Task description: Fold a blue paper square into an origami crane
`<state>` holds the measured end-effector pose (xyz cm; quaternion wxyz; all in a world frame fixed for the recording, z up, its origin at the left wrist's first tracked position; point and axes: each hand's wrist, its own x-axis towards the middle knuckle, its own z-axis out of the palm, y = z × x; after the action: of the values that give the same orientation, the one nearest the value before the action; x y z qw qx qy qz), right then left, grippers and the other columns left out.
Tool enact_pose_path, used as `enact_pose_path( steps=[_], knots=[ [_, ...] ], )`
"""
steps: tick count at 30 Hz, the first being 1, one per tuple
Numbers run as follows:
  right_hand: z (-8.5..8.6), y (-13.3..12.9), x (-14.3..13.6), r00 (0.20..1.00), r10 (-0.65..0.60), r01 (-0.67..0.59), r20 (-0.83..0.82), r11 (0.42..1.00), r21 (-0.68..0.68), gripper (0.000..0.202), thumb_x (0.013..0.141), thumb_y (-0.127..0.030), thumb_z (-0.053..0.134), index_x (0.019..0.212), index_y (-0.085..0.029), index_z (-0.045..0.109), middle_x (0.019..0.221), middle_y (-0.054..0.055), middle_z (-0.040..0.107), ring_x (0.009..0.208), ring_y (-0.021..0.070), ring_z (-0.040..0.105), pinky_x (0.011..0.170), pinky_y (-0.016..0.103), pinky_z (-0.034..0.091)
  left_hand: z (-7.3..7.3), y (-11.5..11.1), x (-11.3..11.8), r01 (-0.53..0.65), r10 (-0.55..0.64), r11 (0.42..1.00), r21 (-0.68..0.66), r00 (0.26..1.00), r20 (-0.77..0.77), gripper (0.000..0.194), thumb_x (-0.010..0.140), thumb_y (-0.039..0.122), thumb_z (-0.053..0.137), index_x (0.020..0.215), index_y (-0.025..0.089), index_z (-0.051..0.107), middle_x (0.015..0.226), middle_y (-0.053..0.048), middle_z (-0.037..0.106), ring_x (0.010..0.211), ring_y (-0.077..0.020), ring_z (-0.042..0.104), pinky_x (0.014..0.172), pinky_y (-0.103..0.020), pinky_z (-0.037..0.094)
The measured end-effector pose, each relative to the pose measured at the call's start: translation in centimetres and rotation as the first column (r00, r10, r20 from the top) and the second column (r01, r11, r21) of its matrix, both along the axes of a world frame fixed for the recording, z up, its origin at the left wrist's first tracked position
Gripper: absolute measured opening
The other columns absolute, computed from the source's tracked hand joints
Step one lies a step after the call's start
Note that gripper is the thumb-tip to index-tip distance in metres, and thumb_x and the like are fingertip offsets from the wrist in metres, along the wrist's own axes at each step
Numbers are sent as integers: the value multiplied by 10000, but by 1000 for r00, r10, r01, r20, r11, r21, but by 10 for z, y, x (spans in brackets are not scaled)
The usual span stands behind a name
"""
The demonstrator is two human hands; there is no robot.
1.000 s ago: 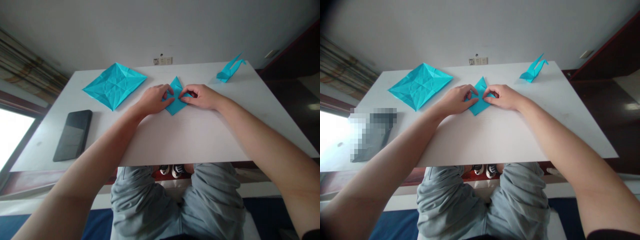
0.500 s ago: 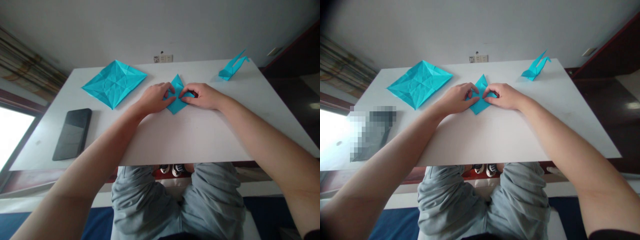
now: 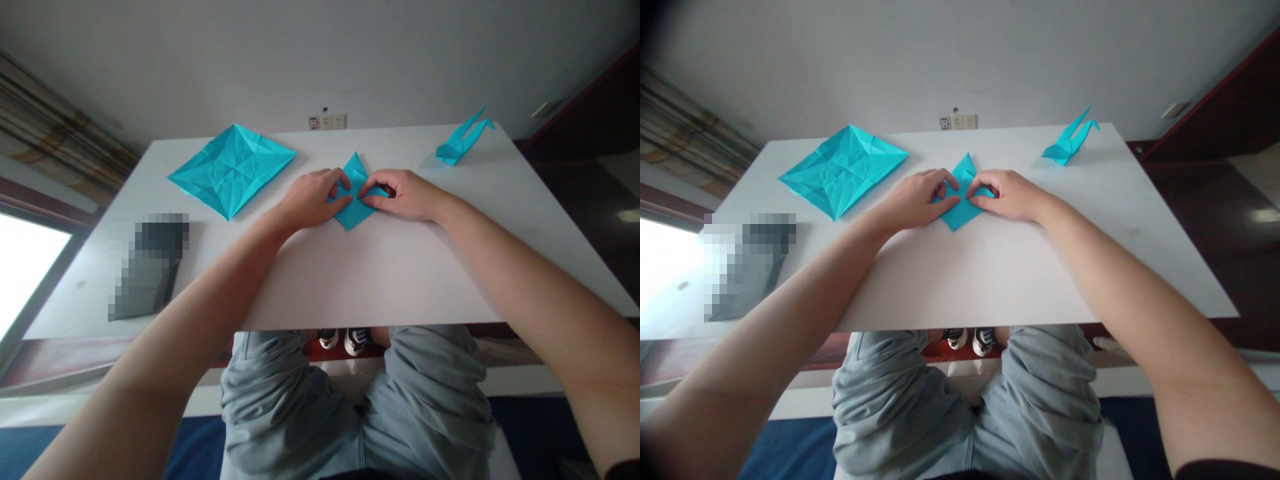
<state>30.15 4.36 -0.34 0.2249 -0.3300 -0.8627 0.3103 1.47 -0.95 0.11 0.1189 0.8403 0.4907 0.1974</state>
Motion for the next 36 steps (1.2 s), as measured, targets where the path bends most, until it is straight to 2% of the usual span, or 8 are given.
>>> enact_pose_path(
  steps=[11,18,24,30,36],
  knots=[
    [0,1,-1,1000,2,-2,-3,1000,-11,349,980,-554,910,1099,-228,875,845,-13,623,806,198,468,793,382,337,-2,2,-1,13,-13,1000,0,1000,12,404,1108,401,705,1434,193,819,1123,-110,841,1017,-309,788,916,-415,545],
    [0,2,1,1000,13,-13,2,999,-32,334,930,-491,987,1120,-238,879,870,-20,618,803,190,461,775,373,333,-1,1,-2,17,-16,1000,-15,1000,20,392,1102,427,724,1417,211,811,1148,-105,843,1012,-304,788,921,-412,547],
    [-2,3,3,1000,3,-4,-5,999,-40,328,931,-483,979,1118,-235,875,853,-34,587,797,187,457,769,376,326,1,1,-2,20,-19,999,-24,999,26,379,1102,444,723,1397,223,808,1140,-98,838,1001,-287,781,903,-398,530],
    [0,3,3,1000,2,-4,-22,997,-79,349,905,-500,978,1109,-241,864,810,-61,522,769,181,434,751,379,317,8,-2,-3,42,-42,998,-51,999,11,529,973,597,911,1355,243,817,1186,-99,844,1016,-291,773,879,-393,527],
    [1,3,3,999,22,-26,-41,994,-107,372,895,-507,995,1116,-243,854,785,-75,500,766,175,430,746,373,318,12,-2,-2,49,-48,996,-73,999,23,623,877,649,1013,1333,268,827,1158,-77,837,1023,-282,767,870,-375,517]
  ],
)
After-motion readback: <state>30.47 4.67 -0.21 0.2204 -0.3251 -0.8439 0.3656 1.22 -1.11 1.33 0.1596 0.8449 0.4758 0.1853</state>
